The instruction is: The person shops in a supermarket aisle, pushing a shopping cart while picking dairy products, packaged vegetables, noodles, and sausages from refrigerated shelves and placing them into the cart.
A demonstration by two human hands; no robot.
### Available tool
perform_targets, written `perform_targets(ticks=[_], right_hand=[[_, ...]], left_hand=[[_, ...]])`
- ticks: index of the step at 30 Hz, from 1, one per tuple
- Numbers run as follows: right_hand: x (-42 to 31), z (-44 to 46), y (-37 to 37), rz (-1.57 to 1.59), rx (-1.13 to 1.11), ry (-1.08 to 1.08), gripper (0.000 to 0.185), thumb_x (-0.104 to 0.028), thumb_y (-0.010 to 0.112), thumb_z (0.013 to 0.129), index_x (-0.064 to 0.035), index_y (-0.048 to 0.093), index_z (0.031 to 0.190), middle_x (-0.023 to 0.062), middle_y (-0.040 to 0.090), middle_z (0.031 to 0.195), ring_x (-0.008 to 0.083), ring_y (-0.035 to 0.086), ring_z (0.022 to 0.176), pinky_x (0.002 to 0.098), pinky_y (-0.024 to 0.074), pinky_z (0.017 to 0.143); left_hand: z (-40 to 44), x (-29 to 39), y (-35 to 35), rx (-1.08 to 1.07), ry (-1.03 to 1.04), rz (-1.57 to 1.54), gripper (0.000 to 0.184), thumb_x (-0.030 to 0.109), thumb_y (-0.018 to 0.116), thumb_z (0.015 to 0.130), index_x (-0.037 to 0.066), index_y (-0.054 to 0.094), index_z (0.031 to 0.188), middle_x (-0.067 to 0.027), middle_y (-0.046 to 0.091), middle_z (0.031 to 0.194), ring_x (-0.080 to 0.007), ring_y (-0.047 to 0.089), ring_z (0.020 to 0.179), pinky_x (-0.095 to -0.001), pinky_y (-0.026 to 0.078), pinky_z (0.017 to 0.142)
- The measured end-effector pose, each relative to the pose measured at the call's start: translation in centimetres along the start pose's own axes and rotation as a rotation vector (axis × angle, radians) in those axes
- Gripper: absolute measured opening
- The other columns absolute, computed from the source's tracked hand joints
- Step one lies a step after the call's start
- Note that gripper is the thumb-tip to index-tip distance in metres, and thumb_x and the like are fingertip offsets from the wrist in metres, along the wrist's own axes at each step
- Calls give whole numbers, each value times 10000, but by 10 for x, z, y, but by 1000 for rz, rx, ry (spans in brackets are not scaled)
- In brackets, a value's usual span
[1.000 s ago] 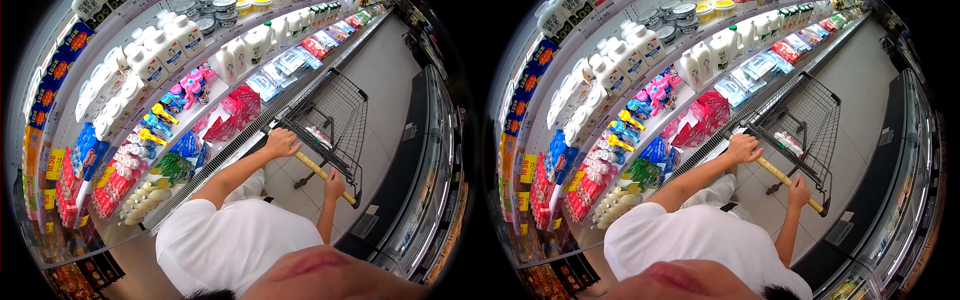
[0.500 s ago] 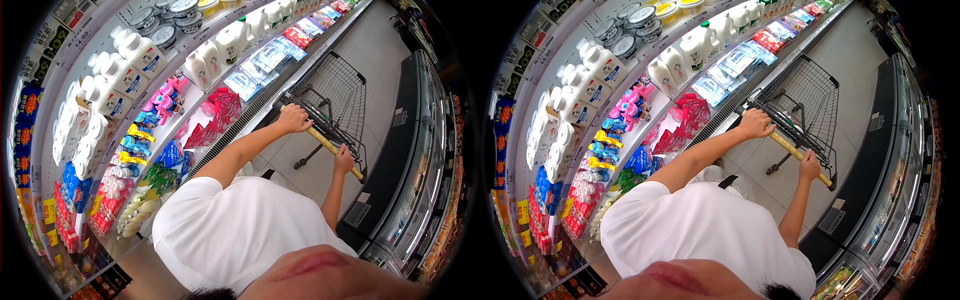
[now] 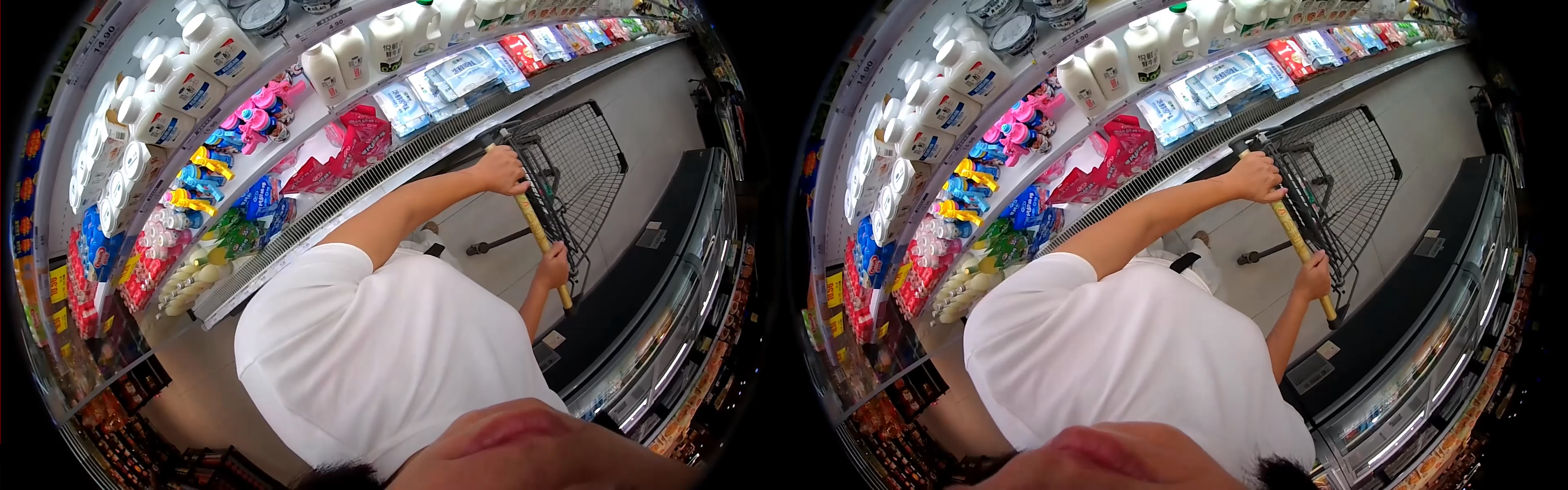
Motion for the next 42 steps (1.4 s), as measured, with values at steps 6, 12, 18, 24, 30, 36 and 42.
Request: perform_targets(ticks=[6, 12, 18, 24, 30, 36, 42], right_hand=[[5, 25, 11, 86, -133, 1, 380, -402, 423, 995, -164, 706, 911, 94, 694, 751, 334, 660, 665, 443, 473, 544], [-12, 77, 25, 692, -199, 31, 232, -209, 582, 963, -47, 676, 1101, 67, 687, 957, 163, 662, 787, 293, 512, 663], [-103, 172, 64, 1131, -278, -132, 232, -84, 582, 954, 5, 633, 1162, 85, 655, 1075, 156, 650, 948, 261, 517, 829], [-238, 238, 120, 1242, -410, -402, 260, -85, 583, 940, -12, 621, 1186, 93, 629, 1102, 173, 635, 989, 273, 518, 820], [-349, 281, 198, 1199, -537, -462, 356, -74, 616, 889, -40, 593, 1243, 125, 596, 1175, 222, 627, 1058, 318, 529, 845], [-431, 355, 249, 1087, -360, -618, 490, -28, 569, 857, -71, 497, 1340, 144, 553, 1267, 276, 622, 1079, 387, 524, 863], [-493, 416, 251, 1036, -368, -626, 559, -39, 521, 855, -107, 412, 1399, 128, 463, 1395, 296, 580, 1149, 416, 493, 910]], left_hand=[[23, -7, 12, 14, 3, -21, 405, 424, 564, 846, 112, 649, 602, -11, 585, 588, -203, 560, 606, -345, 411, 606], [42, -12, 27, -21, -19, 54, 389, 440, 549, 851, 121, 622, 641, -10, 579, 642, -202, 541, 644, -341, 404, 630], [59, -18, 20, -19, -138, -28, 257, 371, 595, 846, 115, 623, 857, -35, 627, 917, -213, 562, 841, -348, 423, 732], [41, -26, -9, 157, -194, -224, 259, 164, 654, 794, 83, 645, 1040, -79, 603, 1225, -280, 506, 1221, -428, 405, 991], [-1, -73, -29, 145, -334, -368, 348, -16, 632, 793, 98, 641, 1121, -90, 608, 1255, -297, 560, 1169, -407, 458, 954], [-21, -135, -48, 184, -569, -388, 300, -32, 602, 800, 75, 659, 1075, -84, 660, 1159, -298, 635, 998, -377, 507, 841], [-6, -166, -68, 260, -667, -349, 279, -55, 595, 821, 55, 662, 1069, -95, 671, 1132, -297, 648, 992, -365, 513, 841]])
Point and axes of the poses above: each hand's wrist, its own z-axis towards the middle knuckle, its own y-axis out of the palm, x = y × z, the point moved 8 cm from there along z, towards the middle knuckle
